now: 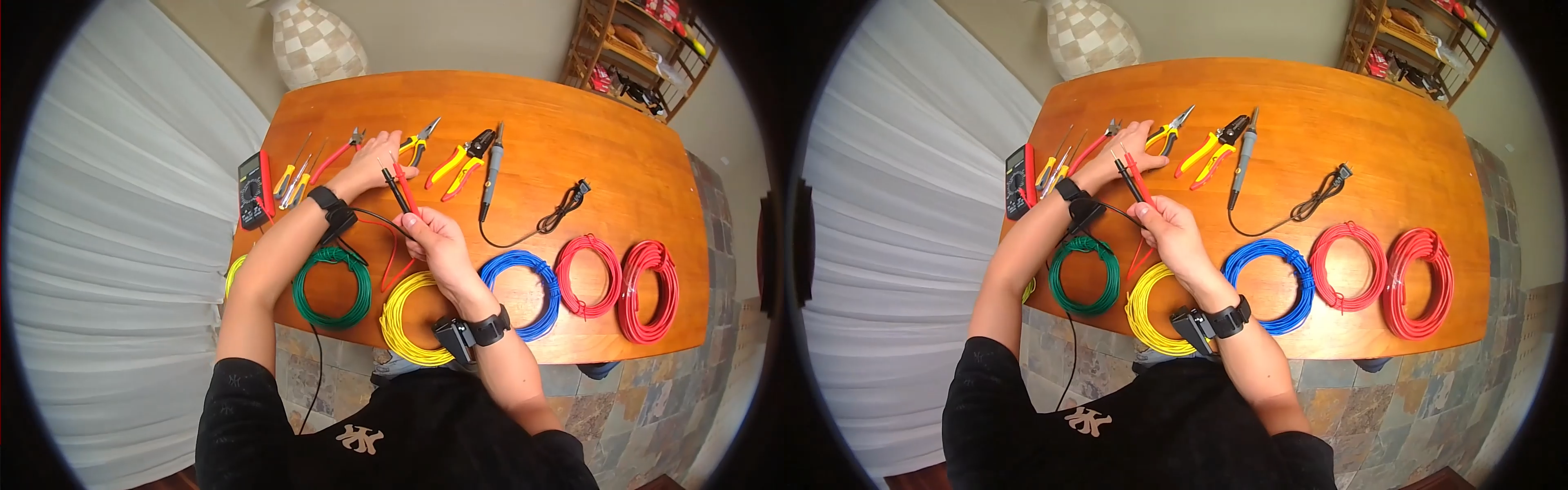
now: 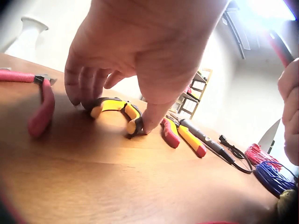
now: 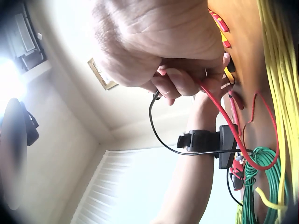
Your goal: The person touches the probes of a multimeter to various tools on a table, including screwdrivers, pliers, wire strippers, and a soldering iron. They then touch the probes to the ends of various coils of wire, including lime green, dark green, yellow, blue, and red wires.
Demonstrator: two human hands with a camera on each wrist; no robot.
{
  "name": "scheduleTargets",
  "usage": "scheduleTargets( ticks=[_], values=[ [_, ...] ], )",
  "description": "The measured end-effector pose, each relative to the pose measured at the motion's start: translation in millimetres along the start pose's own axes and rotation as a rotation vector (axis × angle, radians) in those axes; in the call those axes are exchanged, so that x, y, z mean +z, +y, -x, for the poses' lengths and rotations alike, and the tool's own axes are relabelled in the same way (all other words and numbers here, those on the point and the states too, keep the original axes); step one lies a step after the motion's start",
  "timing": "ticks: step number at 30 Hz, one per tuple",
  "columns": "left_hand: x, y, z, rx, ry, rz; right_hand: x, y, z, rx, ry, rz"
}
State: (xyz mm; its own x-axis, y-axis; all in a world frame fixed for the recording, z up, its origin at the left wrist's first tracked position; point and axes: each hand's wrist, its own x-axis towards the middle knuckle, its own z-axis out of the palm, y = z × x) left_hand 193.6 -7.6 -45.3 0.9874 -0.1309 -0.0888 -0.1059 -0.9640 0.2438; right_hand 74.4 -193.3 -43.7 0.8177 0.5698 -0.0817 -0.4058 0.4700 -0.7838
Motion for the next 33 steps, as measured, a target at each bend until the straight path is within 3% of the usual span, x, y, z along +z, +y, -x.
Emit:
scheduleTargets(
  ticks=[1, 3, 5, 7, 8, 11, 16, 19, 27, 31, 33],
  values=[
    [0, 1, -6, 0.012, 0.003, 0.003, -2, 0, 0, -0.011, -0.008, -0.016],
    [-3, 2, -15, -0.111, -0.145, -0.003, -4, 0, -1, -0.018, 0.000, -0.023],
    [-1, -3, -12, -0.118, -0.119, -0.032, -5, 1, -2, -0.013, -0.004, -0.030],
    [-1, -16, 2, 0.043, 0.092, 0.066, -5, 2, -3, -0.023, 0.027, -0.031],
    [-5, -14, 13, 0.022, 0.165, 0.069, -5, 1, -3, -0.019, 0.026, -0.032],
    [-43, -1, 51, -0.062, 0.089, 0.164, -5, -1, -2, -0.018, 0.022, -0.046],
    [-72, 5, 113, 0.099, 0.194, 0.137, -3, -2, -1, 0.007, 0.041, -0.041],
    [-78, 9, 134, 0.095, 0.196, 0.153, -2, -1, -1, 0.013, 0.053, -0.017],
    [-75, 6, 142, 0.125, 0.266, 0.204, -5, 1, -3, 0.024, 0.020, -0.012],
    [-71, -2, 139, 0.058, 0.256, 0.183, -8, 3, -2, 0.012, -0.048, -0.023],
    [-71, 1, 140, 0.057, 0.249, 0.185, -6, 2, -3, 0.023, 0.003, -0.003]
  ],
)
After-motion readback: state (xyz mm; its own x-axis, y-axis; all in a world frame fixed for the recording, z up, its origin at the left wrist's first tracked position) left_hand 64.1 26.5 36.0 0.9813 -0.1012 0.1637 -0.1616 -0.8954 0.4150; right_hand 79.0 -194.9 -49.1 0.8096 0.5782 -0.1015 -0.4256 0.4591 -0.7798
